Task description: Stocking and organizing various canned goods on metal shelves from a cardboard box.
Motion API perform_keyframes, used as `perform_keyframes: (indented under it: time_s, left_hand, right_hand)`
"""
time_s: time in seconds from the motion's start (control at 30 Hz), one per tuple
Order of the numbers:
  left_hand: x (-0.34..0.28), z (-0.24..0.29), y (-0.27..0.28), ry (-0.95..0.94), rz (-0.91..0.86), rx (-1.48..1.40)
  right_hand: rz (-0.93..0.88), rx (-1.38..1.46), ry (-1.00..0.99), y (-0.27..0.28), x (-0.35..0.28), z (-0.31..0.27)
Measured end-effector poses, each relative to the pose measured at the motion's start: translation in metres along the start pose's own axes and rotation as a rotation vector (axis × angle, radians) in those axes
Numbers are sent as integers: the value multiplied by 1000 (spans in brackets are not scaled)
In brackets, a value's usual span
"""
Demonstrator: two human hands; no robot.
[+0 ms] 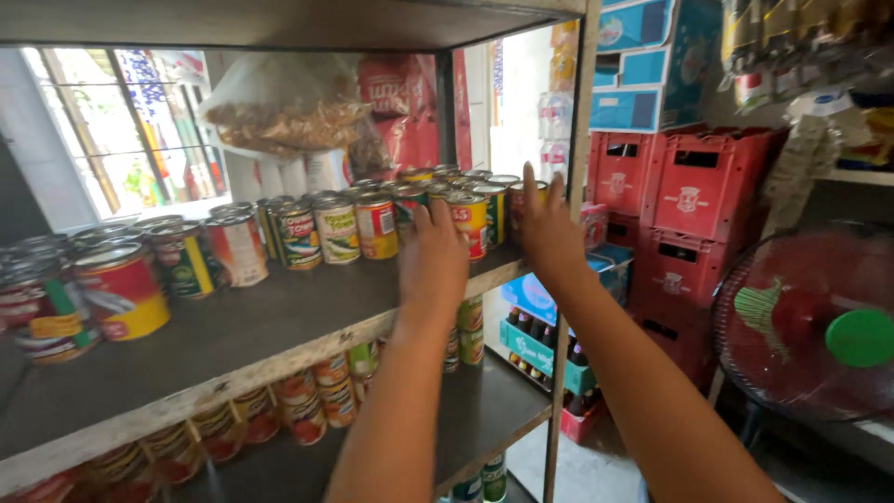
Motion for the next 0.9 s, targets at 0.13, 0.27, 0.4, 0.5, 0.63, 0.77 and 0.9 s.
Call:
perform_keyframes:
  time_s: [0.13, 0.27, 0.4, 0.5, 0.63, 0.77, 0.9]
  left_hand:
    - [8, -39, 69, -101, 158, 320]
    - [7, -135, 165, -39, 194, 329]
    - [-8, -232, 216, 25, 115, 601]
    - [-34, -293, 239, 105, 144, 596]
    - [-58, -378, 202, 180, -6, 689]
    - [-54, -374, 197, 147, -64, 528]
    - [-54, -358, 204, 250, -120, 280]
  right_hand:
    - [167, -3, 231, 36, -10, -46]
    - [212, 256, 342, 48, -14, -119]
    - [124, 495, 512, 7, -11, -216]
    - [-112, 525, 540, -35, -27, -312]
    - [-333, 647, 607, -38, -63, -417]
    - [-684, 629, 429, -88, -68, -464]
    - [-697, 777, 355, -116, -52, -472]
Point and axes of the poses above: each hand's wrist, its own x-axis towards the middle knuckle, its own y-axis out of the back of the hand, z = x × y, the point moved 8 cm from there along x, towards the middle knuckle, and after that the axes turned 12 degrees about x, right-handed, at the moved point
